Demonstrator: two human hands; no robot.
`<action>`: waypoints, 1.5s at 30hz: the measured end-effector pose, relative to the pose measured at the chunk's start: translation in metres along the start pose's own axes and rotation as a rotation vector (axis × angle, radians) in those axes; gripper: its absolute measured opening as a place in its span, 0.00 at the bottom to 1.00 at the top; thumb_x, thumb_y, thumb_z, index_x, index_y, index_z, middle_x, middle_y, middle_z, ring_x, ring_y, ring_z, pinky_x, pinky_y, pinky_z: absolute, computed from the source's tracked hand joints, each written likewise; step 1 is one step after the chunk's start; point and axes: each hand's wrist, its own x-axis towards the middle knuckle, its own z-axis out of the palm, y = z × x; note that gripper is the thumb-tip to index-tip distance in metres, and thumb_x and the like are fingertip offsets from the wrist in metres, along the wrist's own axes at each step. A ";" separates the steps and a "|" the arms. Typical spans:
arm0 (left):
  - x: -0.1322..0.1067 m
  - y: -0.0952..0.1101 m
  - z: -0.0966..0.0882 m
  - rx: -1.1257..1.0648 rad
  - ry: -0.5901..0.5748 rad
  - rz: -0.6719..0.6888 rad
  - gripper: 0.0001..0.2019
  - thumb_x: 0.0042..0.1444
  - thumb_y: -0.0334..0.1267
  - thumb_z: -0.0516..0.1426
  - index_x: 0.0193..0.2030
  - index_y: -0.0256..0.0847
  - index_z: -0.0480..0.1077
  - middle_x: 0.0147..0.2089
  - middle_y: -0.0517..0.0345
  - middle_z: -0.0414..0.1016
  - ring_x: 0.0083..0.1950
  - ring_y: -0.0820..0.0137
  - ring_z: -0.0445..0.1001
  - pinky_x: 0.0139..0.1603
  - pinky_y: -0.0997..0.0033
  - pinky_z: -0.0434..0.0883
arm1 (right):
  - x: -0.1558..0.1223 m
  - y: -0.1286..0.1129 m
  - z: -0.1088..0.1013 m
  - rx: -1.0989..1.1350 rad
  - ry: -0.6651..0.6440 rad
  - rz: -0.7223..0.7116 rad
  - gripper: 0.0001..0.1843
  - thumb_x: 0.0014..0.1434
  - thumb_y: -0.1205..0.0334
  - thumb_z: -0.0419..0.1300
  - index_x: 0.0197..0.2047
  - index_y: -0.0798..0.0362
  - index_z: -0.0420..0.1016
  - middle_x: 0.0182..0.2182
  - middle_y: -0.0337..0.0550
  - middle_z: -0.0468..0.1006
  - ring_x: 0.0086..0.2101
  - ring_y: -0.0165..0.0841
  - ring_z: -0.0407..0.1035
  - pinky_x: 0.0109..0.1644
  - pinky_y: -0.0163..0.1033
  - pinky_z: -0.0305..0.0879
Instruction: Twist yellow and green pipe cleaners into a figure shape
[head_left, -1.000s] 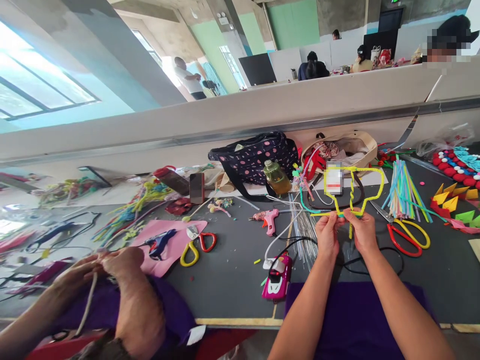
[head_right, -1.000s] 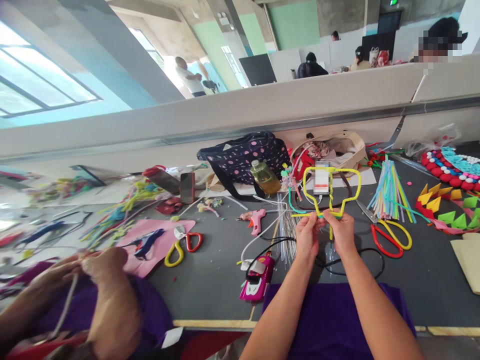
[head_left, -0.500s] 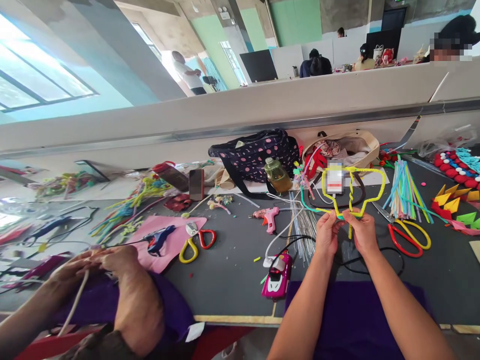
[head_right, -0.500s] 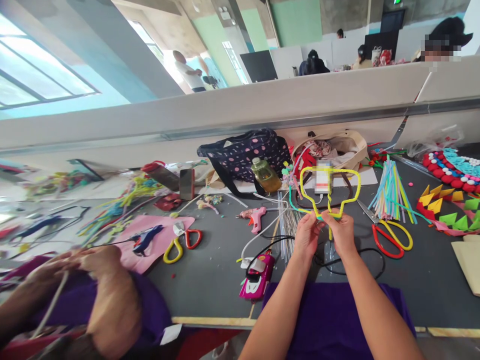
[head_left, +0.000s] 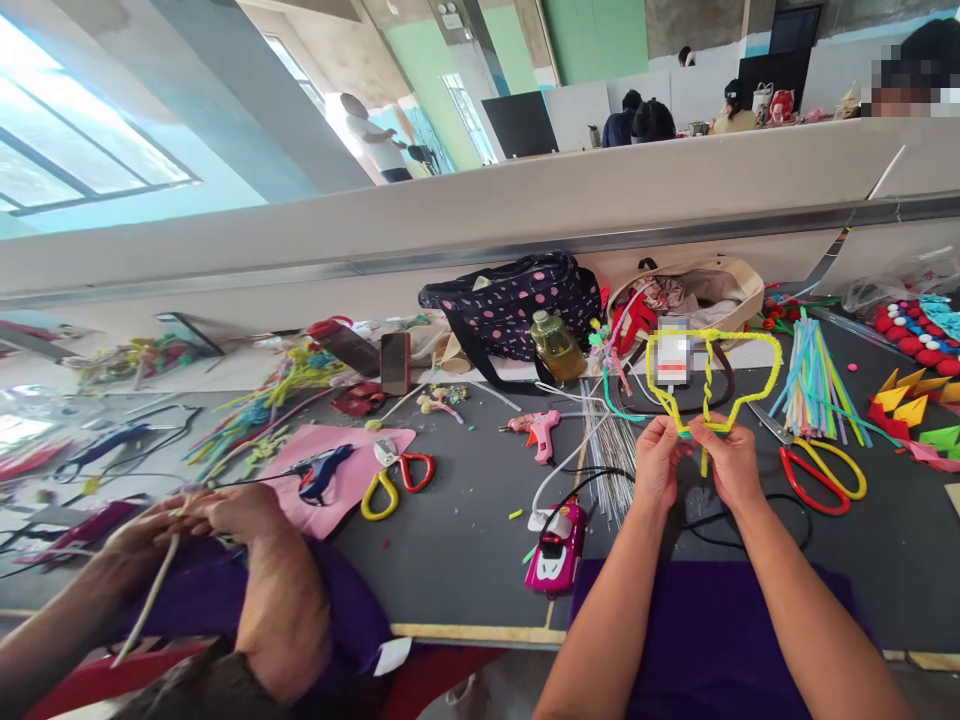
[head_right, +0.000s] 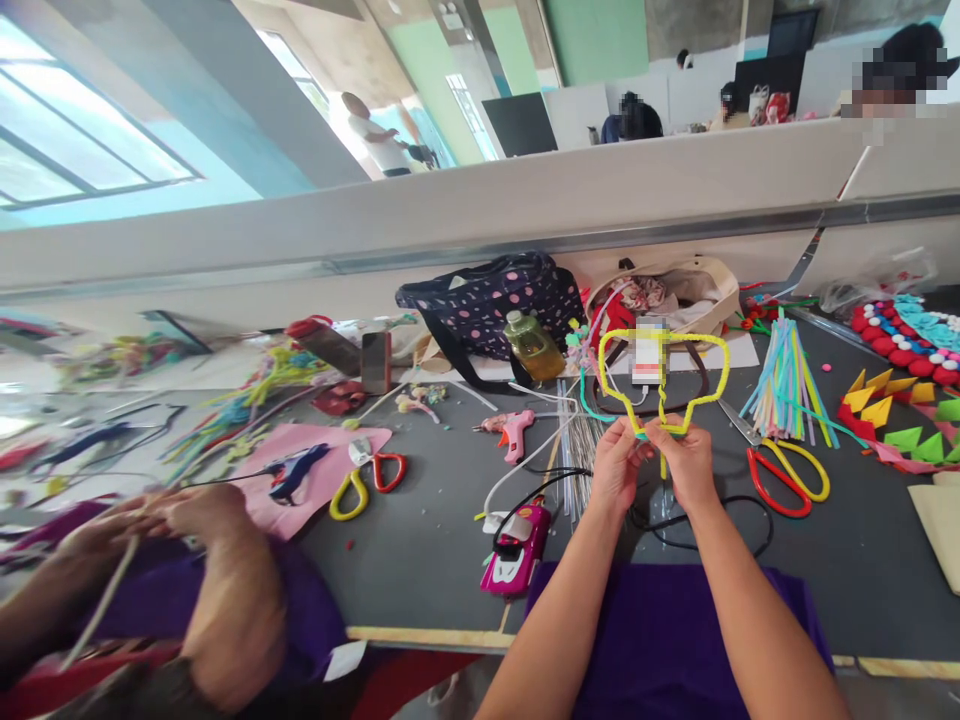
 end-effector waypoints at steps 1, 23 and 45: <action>0.000 -0.001 0.000 0.015 0.011 0.020 0.15 0.41 0.44 0.70 0.27 0.37 0.71 0.27 0.61 0.71 0.24 0.78 0.67 0.24 0.79 0.66 | 0.000 -0.001 0.000 -0.011 0.010 -0.011 0.10 0.48 0.54 0.68 0.29 0.51 0.81 0.26 0.39 0.77 0.27 0.30 0.66 0.30 0.36 0.63; -0.001 0.005 -0.005 0.475 0.063 0.413 0.07 0.50 0.42 0.65 0.28 0.41 0.77 0.33 0.55 0.70 0.36 0.69 0.67 0.34 0.74 0.66 | 0.002 0.007 -0.007 -0.320 0.104 -0.087 0.13 0.51 0.51 0.66 0.32 0.53 0.80 0.28 0.41 0.80 0.29 0.33 0.70 0.35 0.38 0.64; 0.005 -0.006 -0.006 0.206 0.134 0.226 0.14 0.44 0.45 0.68 0.26 0.37 0.73 0.25 0.62 0.68 0.24 0.78 0.64 0.24 0.79 0.64 | 0.007 0.011 -0.007 -0.369 0.251 -0.146 0.38 0.47 0.51 0.68 0.59 0.50 0.62 0.43 0.46 0.75 0.37 0.35 0.69 0.39 0.38 0.67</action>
